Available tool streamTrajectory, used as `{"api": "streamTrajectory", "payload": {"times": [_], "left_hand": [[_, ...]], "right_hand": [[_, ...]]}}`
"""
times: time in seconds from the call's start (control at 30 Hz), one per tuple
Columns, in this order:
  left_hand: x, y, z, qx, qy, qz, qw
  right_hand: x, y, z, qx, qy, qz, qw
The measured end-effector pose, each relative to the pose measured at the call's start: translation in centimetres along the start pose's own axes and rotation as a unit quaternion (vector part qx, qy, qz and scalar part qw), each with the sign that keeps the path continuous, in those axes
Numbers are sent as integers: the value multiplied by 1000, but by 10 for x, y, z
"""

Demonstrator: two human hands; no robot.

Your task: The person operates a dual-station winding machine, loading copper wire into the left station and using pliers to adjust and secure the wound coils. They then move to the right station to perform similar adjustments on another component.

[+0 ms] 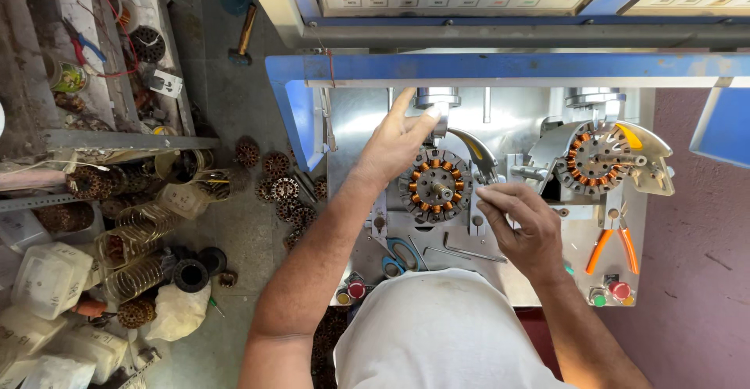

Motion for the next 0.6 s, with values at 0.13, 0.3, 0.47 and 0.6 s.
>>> {"api": "streamTrajectory", "payload": {"times": [0.13, 0.3, 0.47, 0.6], "left_hand": [[-2, -32, 26, 70, 72, 16, 995], [2, -72, 35, 112, 154, 45, 981], [16, -71, 23, 119, 194, 28, 973], [23, -55, 14, 100, 211, -19, 972]], "right_hand": [[-3, 29, -1, -3, -66, 23, 998], [7, 72, 15, 15, -87, 1, 996], [23, 98, 34, -2, -128, -20, 992], [28, 108, 56, 46, -134, -43, 989]]}}
Point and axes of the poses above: each hand's wrist, its own y-axis towards the middle knuckle, its own x-axis out of the palm, z = x × y, the point moved 9 cm from there along y, towards the middle knuckle, and after that the axes turned 6 degrees about x, right-handed, at the moved point
